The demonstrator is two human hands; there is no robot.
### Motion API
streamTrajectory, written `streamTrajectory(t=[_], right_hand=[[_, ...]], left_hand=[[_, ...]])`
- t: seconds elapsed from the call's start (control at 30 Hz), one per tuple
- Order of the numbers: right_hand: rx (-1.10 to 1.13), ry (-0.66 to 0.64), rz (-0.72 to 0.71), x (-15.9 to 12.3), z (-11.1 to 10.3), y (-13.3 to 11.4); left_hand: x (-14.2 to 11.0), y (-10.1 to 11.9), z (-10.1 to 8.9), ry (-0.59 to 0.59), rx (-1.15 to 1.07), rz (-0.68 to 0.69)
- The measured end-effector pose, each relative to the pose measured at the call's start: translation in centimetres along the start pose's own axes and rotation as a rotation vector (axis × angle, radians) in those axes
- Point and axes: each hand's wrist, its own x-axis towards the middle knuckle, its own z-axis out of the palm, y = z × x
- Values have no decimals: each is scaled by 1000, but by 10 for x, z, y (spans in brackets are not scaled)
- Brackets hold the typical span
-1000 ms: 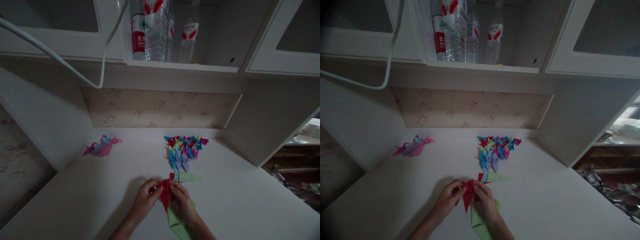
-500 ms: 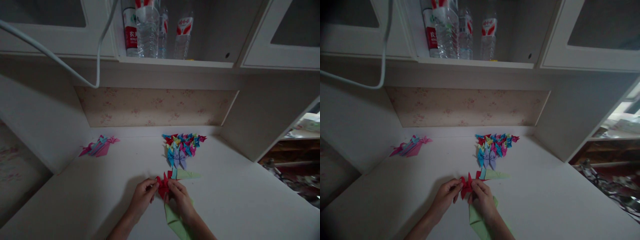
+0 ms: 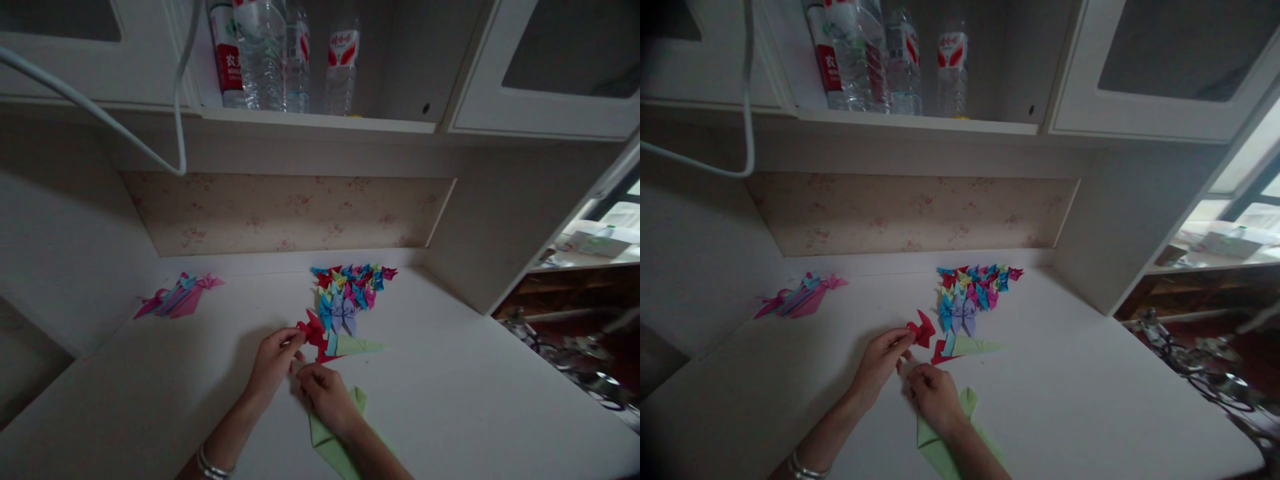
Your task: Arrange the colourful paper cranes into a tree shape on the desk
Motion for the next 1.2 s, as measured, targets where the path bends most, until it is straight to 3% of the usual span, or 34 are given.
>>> streamTrajectory(t=[0.17, 0.27, 0.4, 0.73, 0.87, 1.2], right_hand=[[-196, -9, -24, 0, -3, -7], [-246, -18, -41, 1, -5, -8], [-273, -30, -52, 0, -8, -8], [-339, -37, -88, 2, -10, -6], [-377, -60, -118, 2, -11, -4], [-470, -84, -30, 2, -11, -9]], left_hand=[[37, 15, 70, -227, 542, 361], [60, 14, 106, -255, 661, 417], [81, 11, 133, -242, 816, 435], [104, 7, 154, -225, 1065, 482], [104, 5, 154, -219, 1124, 501], [100, 9, 147, -200, 1182, 499]])
